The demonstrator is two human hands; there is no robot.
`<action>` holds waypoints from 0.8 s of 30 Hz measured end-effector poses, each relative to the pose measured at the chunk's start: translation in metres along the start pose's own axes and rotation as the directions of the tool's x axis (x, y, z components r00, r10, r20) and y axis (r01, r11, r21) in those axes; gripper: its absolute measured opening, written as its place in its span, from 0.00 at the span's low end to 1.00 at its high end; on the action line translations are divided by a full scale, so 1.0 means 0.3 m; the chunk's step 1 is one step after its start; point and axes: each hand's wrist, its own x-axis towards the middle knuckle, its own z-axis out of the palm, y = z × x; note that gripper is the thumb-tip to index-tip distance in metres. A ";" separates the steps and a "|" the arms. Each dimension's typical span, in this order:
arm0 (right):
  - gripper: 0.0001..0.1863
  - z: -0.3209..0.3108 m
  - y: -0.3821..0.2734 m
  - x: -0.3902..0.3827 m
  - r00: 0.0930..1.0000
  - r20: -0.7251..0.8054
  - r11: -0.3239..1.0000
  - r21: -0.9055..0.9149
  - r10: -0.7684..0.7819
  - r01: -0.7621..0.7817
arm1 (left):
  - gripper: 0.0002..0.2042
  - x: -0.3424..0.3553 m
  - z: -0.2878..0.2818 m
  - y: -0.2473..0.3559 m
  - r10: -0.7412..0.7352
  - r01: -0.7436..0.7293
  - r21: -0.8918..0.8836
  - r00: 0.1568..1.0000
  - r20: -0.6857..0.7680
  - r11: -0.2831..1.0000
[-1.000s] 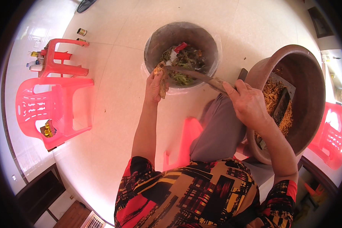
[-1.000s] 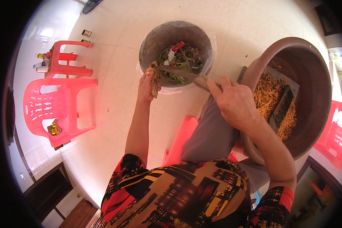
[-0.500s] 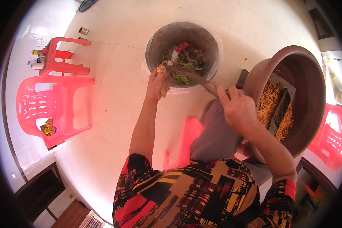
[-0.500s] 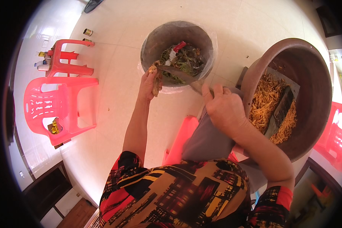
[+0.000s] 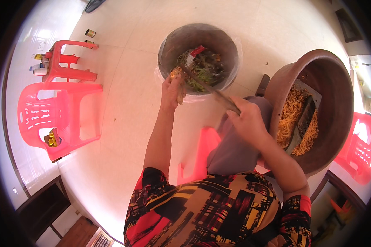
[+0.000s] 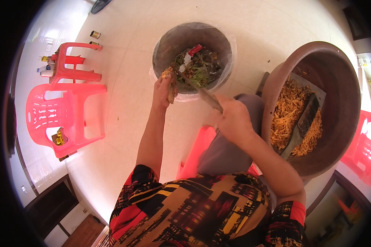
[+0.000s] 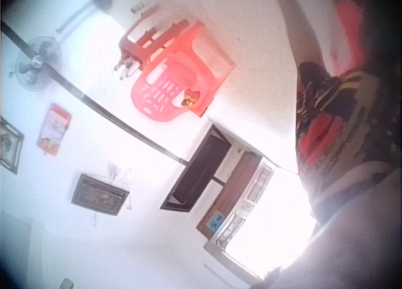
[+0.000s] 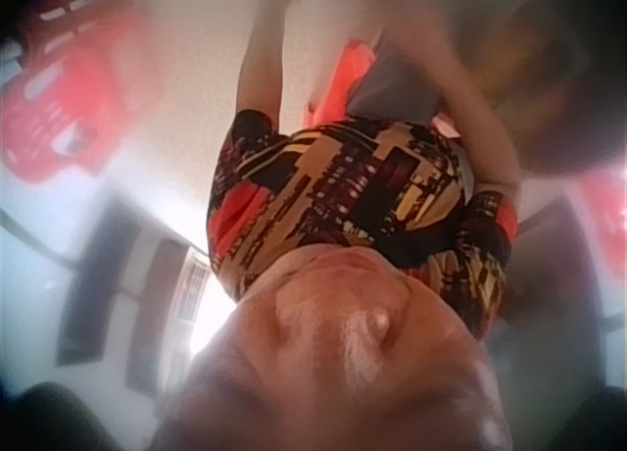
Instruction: The person uses a grater to shred pieces of a root vegetable inside a large tub and periodically peels the skin off a vegetable using a small knife over a trash bin.
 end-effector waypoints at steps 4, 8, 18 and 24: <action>0.17 -0.016 0.035 0.032 0.987 0.075 0.945 0.287 0.141 -0.157 | 0.13 0.002 -0.014 -0.004 -0.024 0.024 -0.058 1.000 -0.002 0.998; 0.18 -0.006 0.056 0.038 0.966 0.121 0.885 0.388 0.227 -0.256 | 0.14 0.000 -0.022 -0.009 -0.022 0.020 -0.105 1.000 -0.021 0.994; 0.22 0.083 0.052 0.043 0.992 -0.092 0.919 -0.391 -0.088 0.045 | 0.15 -0.002 -0.022 -0.012 -0.025 0.025 -0.069 1.000 0.001 0.997; 0.23 0.081 0.035 -0.030 0.941 -0.161 0.901 -0.373 -0.298 0.222 | 0.15 -0.002 -0.029 -0.006 -0.054 0.055 -0.138 0.998 0.009 0.989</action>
